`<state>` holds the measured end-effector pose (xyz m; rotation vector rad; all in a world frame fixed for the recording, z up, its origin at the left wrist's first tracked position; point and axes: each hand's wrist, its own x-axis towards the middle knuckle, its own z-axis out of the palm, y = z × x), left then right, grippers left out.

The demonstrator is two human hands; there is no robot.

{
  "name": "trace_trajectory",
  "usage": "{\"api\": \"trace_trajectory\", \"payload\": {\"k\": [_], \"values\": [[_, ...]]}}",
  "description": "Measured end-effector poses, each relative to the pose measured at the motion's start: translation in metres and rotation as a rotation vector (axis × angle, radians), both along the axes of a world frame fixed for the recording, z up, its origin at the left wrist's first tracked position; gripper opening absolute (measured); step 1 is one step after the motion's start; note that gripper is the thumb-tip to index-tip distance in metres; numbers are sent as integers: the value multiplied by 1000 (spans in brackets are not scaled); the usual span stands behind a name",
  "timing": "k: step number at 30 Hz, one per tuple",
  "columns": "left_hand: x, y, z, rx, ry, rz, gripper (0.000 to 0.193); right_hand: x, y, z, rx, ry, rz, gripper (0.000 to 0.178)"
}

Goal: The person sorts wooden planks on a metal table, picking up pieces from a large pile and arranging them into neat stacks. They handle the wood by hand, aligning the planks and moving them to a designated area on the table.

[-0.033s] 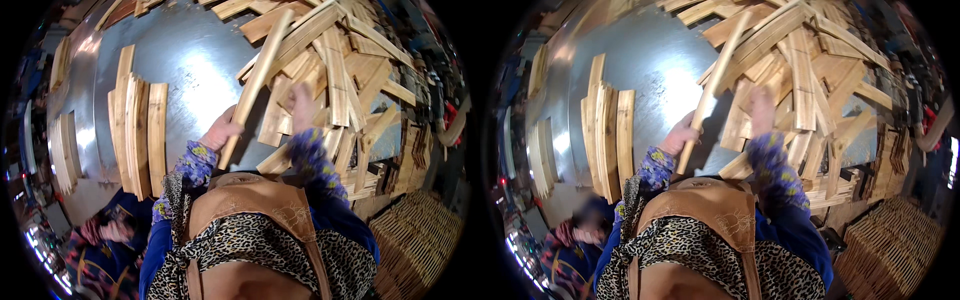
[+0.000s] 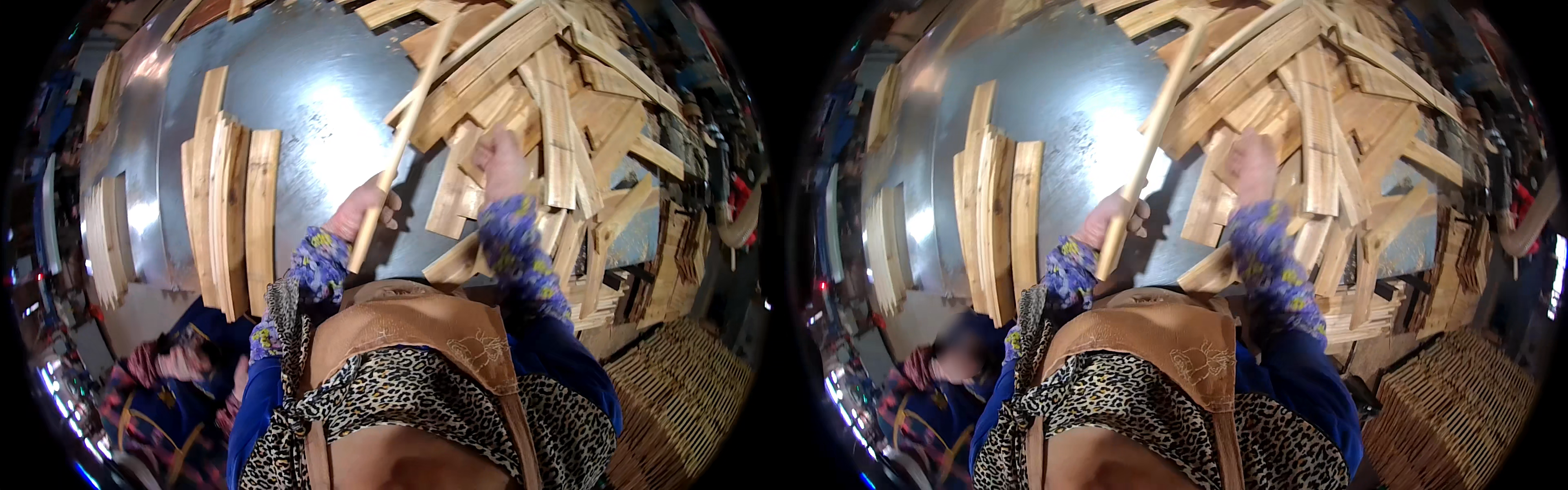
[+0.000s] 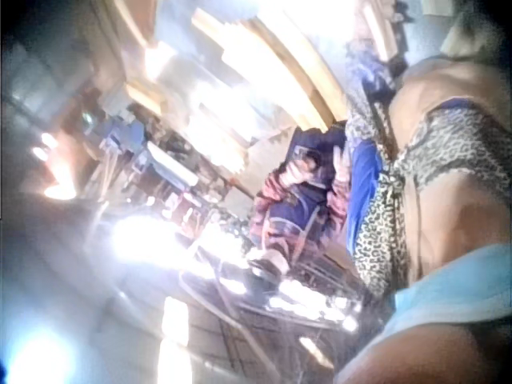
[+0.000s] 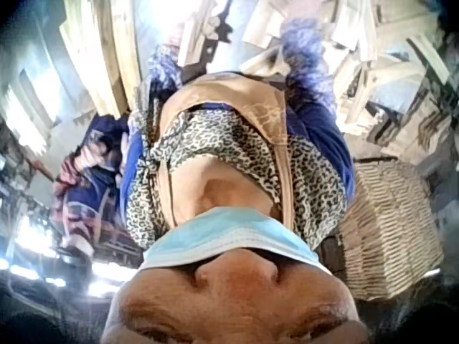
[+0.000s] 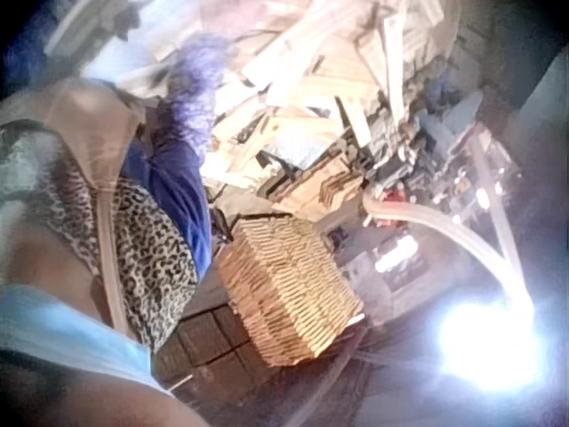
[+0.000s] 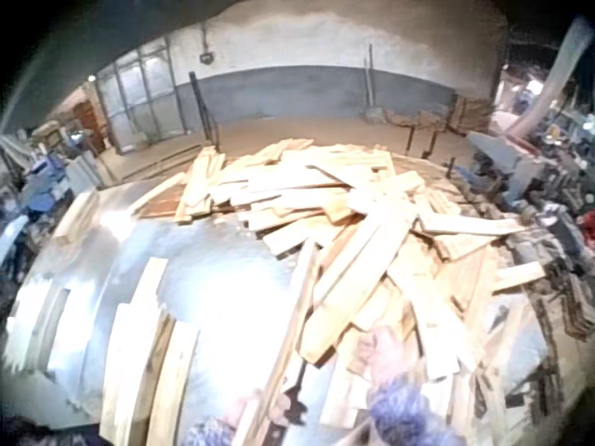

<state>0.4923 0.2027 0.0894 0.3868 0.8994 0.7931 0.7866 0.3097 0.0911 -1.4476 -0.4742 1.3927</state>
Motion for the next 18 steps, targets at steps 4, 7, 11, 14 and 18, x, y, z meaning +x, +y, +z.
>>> {"api": "trace_trajectory", "payload": {"k": [4, 7, 11, 14, 18], "values": [[-28, -8, 2, 25, -668, 291, 105, -36, 67, 27, -153, 14, -31, 76], [-46, -14, -10, 95, -892, 385, 99, -54, 107, -29, -133, -432, -40, 96], [-70, -34, -17, 74, -810, 454, 93, -116, 106, -2, -204, -867, -44, 109], [-76, -64, -16, -10, -718, 608, 92, -172, 84, -16, -362, -877, 202, 116], [-104, -65, -21, -9, -672, 306, 86, -140, 49, -84, 285, -407, 78, 96]]}}
